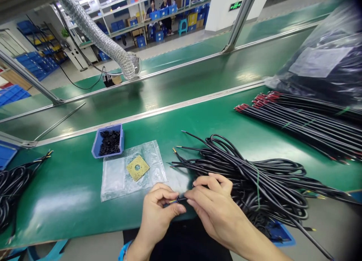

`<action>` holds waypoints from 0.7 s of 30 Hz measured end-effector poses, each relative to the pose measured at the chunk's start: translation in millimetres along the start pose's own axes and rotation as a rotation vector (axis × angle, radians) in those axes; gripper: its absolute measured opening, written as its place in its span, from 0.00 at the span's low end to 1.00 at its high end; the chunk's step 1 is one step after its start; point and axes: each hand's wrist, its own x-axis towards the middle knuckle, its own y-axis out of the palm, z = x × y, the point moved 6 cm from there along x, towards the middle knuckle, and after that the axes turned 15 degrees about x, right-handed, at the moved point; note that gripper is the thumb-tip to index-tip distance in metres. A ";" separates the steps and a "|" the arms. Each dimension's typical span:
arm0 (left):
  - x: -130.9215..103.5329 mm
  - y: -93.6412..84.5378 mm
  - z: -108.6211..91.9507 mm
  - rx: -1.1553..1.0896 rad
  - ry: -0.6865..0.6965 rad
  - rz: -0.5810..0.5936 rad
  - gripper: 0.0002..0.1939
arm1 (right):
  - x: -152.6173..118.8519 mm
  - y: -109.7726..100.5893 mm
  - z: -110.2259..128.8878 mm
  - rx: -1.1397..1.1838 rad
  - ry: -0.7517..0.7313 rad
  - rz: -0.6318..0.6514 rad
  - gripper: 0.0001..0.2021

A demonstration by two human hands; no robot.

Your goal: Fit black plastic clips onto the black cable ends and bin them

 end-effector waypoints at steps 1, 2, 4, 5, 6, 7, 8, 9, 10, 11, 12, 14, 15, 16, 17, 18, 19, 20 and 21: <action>-0.2 0.5 -1.0 0.043 0.021 -0.005 0.11 | 0.0 0.2 -0.4 0.002 0.005 0.005 0.10; -0.6 1.8 -1.9 0.082 0.041 -0.003 0.11 | -0.1 0.8 -1.2 0.005 0.010 0.012 0.10; -2.1 5.8 -3.7 0.153 0.074 0.008 0.10 | -1.0 2.5 -2.5 0.015 0.008 0.025 0.10; -3.0 7.7 -4.5 0.189 0.087 0.004 0.09 | -1.7 3.7 -3.0 0.020 0.004 0.033 0.10; -3.7 9.1 -5.3 0.223 0.099 -0.009 0.08 | -2.4 4.7 -3.3 0.025 -0.004 0.040 0.10; -4.1 10.2 -6.1 0.253 0.108 -0.027 0.07 | -3.1 5.6 -3.6 0.029 -0.008 0.046 0.10; -4.2 11.2 -6.6 0.274 0.113 -0.041 0.06 | -3.7 6.3 -3.8 0.033 -0.011 0.053 0.11; -4.0 12.2 -6.6 0.285 0.112 -0.046 0.06 | -4.2 6.4 -3.8 0.036 -0.013 0.052 0.11; -3.5 13.1 -5.9 0.281 0.100 -0.041 0.05 | -4.6 5.9 -3.6 0.034 -0.014 0.048 0.11; -2.9 13.8 -4.5 0.265 0.078 -0.029 0.06 | -4.9 4.6 -3.0 0.025 -0.019 0.036 0.11; -2.5 14.1 -2.6 0.243 0.049 -0.014 0.06 | -5.1 3.1 -2.1 0.009 -0.024 0.026 0.11; -2.7 13.5 0.7 0.201 -0.001 0.008 0.06 | -5.6 0.7 -0.7 -0.038 -0.027 0.025 0.10; -3.2 12.8 1.7 0.188 -0.016 0.011 0.07 | -5.8 0.0 -0.5 -0.061 -0.022 0.033 0.10; -3.9 12.1 1.9 0.188 -0.018 0.012 0.07 | -5.9 -0.1 -0.6 -0.074 -0.016 0.046 0.10; -4.4 11.7 1.1 0.197 -0.008 0.012 0.07 | -6.1 0.1 -1.0 -0.075 -0.011 0.058 0.10; -4.8 11.6 -0.3 0.213 0.012 0.010 0.07 | -6.3 0.6 -1.6 -0.068 -0.008 0.067 0.11; -4.8 12.0 -2.2 0.232 0.037 0.010 0.07 | -6.3 1.4 -2.2 -0.057 -0.008 0.071 0.11; -4.6 12.8 -4.5 0.251 0.066 0.011 0.06 | -6.4 2.7 -2.9 -0.048 -0.010 0.077 0.12; -4.1 14.0 -6.8 0.267 0.094 0.013 0.06 | -6.4 4.0 -3.5 -0.043 -0.013 0.080 0.12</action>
